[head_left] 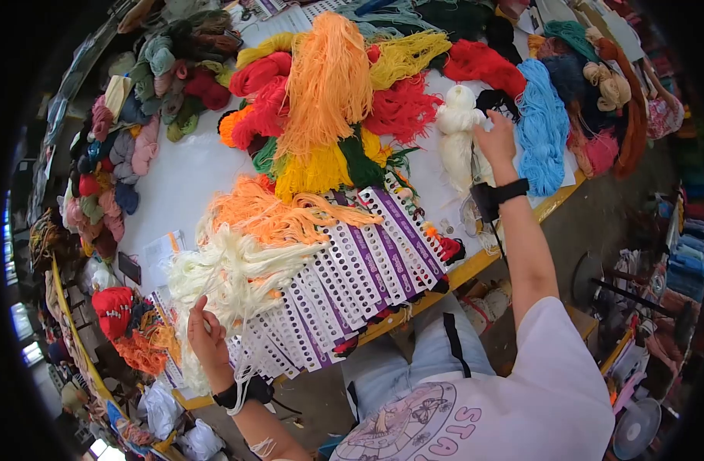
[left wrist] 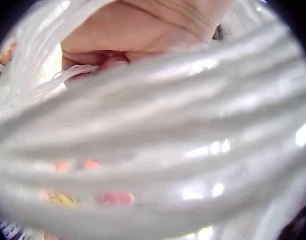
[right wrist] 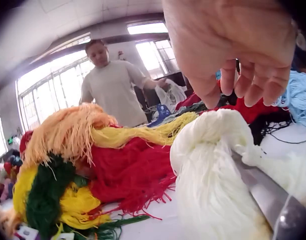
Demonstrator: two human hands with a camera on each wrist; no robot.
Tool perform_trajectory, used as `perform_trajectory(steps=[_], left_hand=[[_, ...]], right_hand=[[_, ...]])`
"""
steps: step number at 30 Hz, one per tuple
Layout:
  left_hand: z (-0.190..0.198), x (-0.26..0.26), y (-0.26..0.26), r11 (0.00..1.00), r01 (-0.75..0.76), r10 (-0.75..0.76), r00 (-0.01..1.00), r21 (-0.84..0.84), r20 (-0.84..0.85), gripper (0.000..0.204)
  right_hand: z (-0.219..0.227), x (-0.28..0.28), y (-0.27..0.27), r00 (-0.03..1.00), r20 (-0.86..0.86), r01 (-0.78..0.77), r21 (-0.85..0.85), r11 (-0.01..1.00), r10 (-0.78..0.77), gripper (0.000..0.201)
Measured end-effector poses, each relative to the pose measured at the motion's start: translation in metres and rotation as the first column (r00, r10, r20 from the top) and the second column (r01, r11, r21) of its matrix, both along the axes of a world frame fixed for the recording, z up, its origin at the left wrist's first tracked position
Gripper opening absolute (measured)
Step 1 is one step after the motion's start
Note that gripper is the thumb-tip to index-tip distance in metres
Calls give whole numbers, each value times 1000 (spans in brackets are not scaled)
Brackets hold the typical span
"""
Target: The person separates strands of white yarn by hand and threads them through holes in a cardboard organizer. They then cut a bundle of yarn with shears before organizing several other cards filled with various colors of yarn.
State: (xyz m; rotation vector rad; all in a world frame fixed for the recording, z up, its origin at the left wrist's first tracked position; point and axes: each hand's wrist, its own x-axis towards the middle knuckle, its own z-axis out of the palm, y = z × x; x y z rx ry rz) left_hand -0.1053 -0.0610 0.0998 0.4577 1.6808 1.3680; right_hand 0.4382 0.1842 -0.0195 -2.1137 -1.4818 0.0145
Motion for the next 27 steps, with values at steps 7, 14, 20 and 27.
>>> perform_trajectory(steps=[7, 14, 20, 27], left_hand=[[-14, 19, -17, 981, -186, 186, 982, -46, -9, 33], [-40, 75, -8, 998, 51, -56, 986, -34, -156, 29], [-86, 103, -5, 982, 151, -157, 986, -117, -49, 29], [-122, 105, -18, 967, 160, -167, 986, -199, -22, 28]], right_hand=[[2, -21, -121, 994, -82, 14, -517, 856, -66, 51], [10, -27, -130, 991, -48, 85, -462, 883, -121, 51], [5, -21, -164, 998, 55, 54, -529, 847, -30, 67], [43, 14, -209, 993, -118, -68, -482, 874, 11, 55]])
